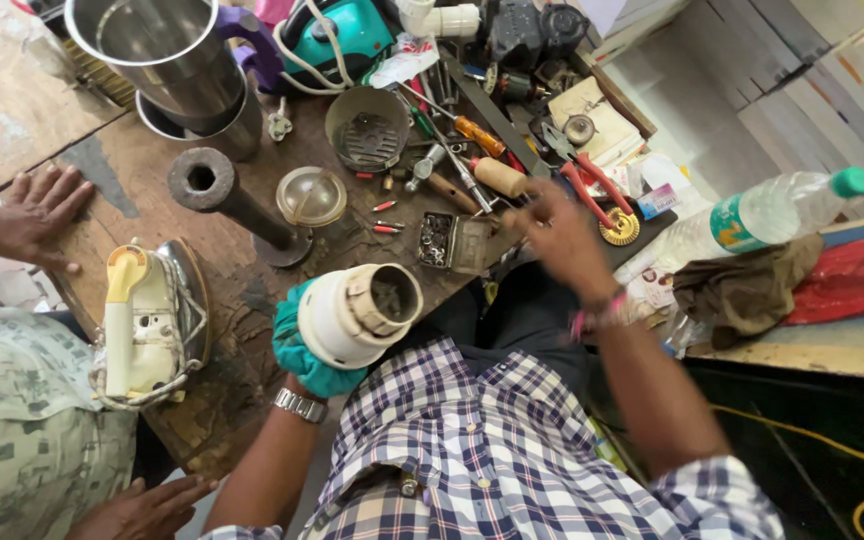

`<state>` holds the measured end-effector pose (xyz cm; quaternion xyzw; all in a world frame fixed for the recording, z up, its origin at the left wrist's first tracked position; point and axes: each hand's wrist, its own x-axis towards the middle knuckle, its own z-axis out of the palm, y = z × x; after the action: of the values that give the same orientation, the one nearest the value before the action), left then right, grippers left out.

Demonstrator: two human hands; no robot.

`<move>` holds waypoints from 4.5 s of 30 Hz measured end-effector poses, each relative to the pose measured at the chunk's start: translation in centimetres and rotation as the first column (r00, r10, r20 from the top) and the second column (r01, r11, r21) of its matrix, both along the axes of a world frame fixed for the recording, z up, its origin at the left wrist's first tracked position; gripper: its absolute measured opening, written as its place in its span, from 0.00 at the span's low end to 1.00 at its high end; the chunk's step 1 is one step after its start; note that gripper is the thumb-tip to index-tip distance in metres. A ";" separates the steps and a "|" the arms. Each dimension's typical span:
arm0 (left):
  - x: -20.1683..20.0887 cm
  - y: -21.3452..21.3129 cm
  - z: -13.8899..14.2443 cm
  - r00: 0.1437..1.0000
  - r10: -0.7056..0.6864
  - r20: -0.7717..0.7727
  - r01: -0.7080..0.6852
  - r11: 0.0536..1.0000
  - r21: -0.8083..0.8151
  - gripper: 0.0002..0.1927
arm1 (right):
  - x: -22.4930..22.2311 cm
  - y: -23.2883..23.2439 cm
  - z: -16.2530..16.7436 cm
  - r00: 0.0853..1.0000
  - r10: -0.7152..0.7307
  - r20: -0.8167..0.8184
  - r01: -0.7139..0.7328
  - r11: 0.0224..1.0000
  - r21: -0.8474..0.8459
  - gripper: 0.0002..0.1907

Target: The person disassembles a small appliance, removes internal components, and uses pliers to adjust parts inside the housing. They then reassemble the unit and place it on the workbench.

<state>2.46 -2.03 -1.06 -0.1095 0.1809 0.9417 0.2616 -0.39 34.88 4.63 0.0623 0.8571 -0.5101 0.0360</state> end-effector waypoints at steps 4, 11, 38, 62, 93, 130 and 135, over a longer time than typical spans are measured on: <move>-0.5 -0.1 1.4 0.993 -0.091 0.072 0.089 0.996 0.028 0.40 | -2.9 7.6 -1.9 0.995 -0.092 -0.041 0.086 0.567 0.819 0.33; -1.8 1.0 2.3 0.995 -0.102 0.010 0.100 0.989 0.111 0.38 | -3.5 9.5 -5.3 0.999 -0.033 -0.021 0.032 0.382 0.923 0.25; -4.0 3.2 3.8 0.980 -0.097 -0.175 0.109 0.992 0.062 0.35 | -1.5 -4.7 16.1 0.551 0.797 -0.249 0.258 0.121 0.958 0.16; -3.1 0.4 3.6 0.589 -0.460 -0.664 -0.467 0.477 -0.744 0.34 | 0.3 -9.5 18.2 0.520 0.852 0.057 0.264 -0.224 0.938 0.18; -1.8 -1.9 4.2 0.987 0.114 -0.109 -0.100 0.987 0.128 0.34 | 0.6 -12.4 -3.1 0.956 0.269 0.116 -0.176 0.842 -0.510 0.30; -1.7 -0.5 8.3 0.750 -0.276 -0.601 -0.267 0.706 -0.656 0.27 | 2.0 -15.7 6.6 0.831 0.348 -0.434 -0.366 0.930 0.043 0.24; -2.2 -0.4 7.6 0.661 -0.104 -0.743 -0.506 0.670 -0.544 0.26 | 1.6 -15.2 5.8 0.825 0.346 -0.447 -0.396 0.918 -0.020 0.23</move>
<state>0.26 -2.45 6.50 0.1564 0.6039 0.7815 -0.0125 1.20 19.67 10.44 -0.2229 0.8091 -0.5411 -0.0540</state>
